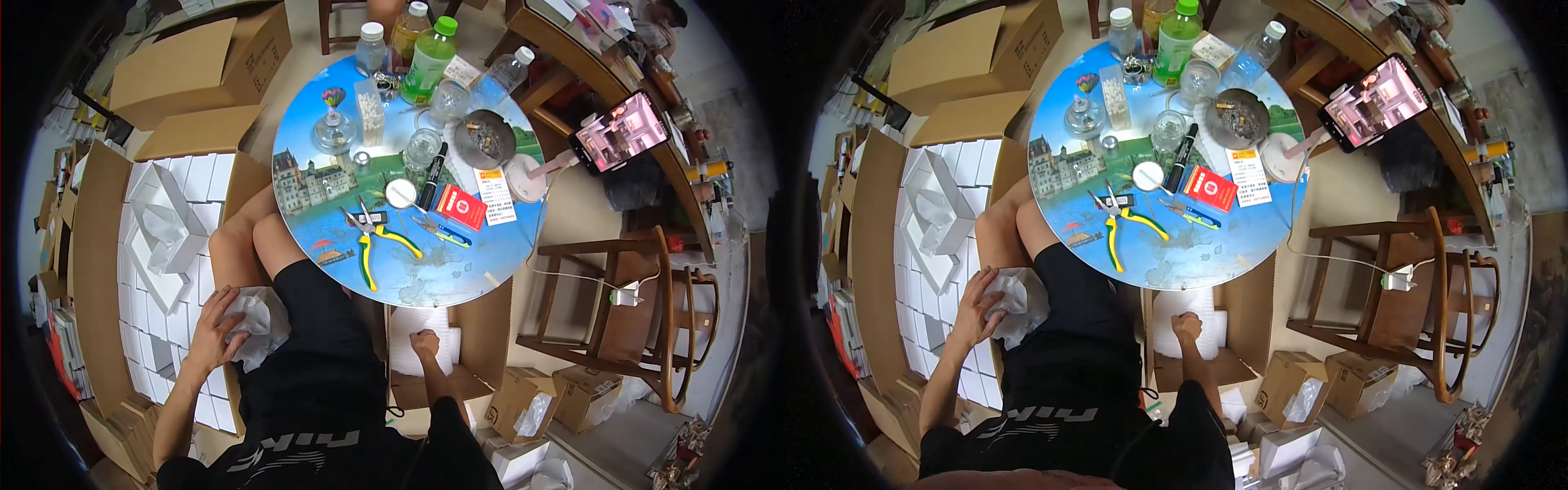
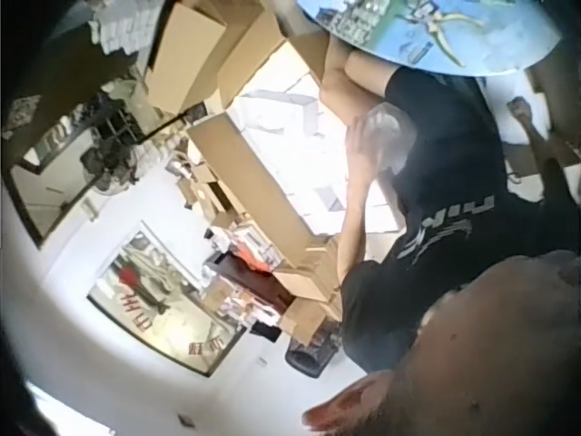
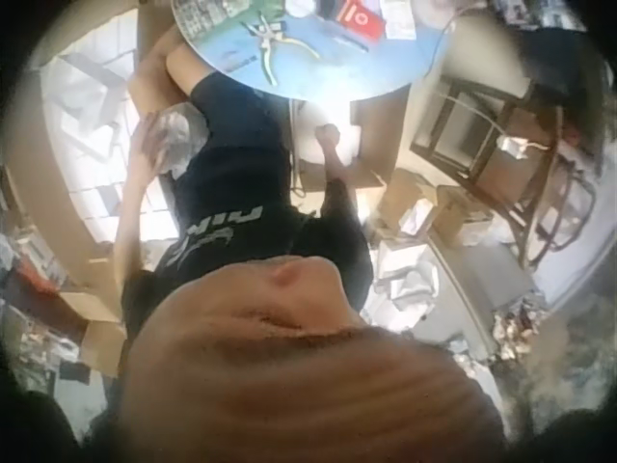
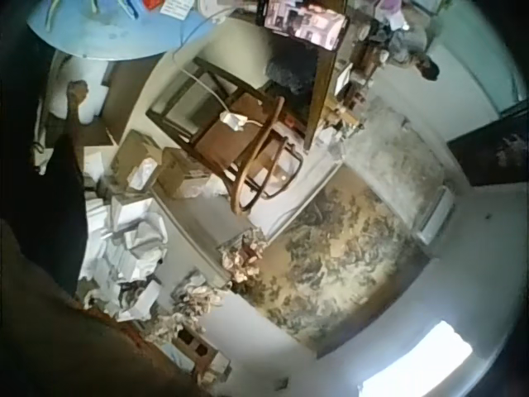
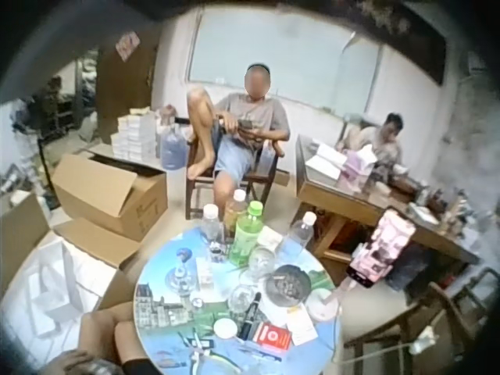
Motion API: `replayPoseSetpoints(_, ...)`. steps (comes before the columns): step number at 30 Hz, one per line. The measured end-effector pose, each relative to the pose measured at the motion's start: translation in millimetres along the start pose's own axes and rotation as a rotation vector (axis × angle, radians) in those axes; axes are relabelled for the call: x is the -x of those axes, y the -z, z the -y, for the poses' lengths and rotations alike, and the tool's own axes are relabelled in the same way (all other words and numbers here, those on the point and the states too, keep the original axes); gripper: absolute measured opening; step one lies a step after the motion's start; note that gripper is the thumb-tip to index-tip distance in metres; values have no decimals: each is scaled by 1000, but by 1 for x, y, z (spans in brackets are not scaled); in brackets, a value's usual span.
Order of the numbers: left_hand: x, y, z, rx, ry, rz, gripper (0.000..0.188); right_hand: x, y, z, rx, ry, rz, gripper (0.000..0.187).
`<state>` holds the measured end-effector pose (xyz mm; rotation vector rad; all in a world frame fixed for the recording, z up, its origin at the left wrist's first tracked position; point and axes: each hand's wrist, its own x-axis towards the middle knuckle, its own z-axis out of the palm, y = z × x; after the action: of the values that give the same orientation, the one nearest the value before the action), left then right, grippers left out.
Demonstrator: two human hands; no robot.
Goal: The person sits on the floor and assembles a silver high-heeled shoe by attaching a beaded strap to the heel using pliers. They then wrap the shoe in tissue paper and place it into a white box. The process is repeated for a second shoe.
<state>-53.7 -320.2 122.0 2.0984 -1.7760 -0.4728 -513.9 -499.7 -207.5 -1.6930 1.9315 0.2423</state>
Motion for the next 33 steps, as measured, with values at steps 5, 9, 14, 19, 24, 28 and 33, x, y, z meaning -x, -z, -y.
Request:
replayPoseSetpoints(5,-2,5,-12,4,-56,-29,32,61,98,65,-544,312,97,14)
replayPoseSetpoints(9,3,-12,-8,151,23,28,34,162,194,191,-540,958,39,21)
replayPoseSetpoints(14,10,-21,-7,650,178,-200,48,212,207,336,-556,1282,145,17)
replayPoseSetpoints(19,33,-36,3,1262,534,-762,57,239,155,443,-360,1590,752,22)
replayPoseSetpoints(24,59,-8,28,1476,766,-1022,38,208,129,471,-450,1597,567,44)
replayPoseSetpoints(28,86,9,81,1193,979,-1133,33,165,112,479,83,1485,189,49)
replayPoseSetpoints(33,86,43,147,859,1005,-1123,49,133,99,463,173,1260,552,53)
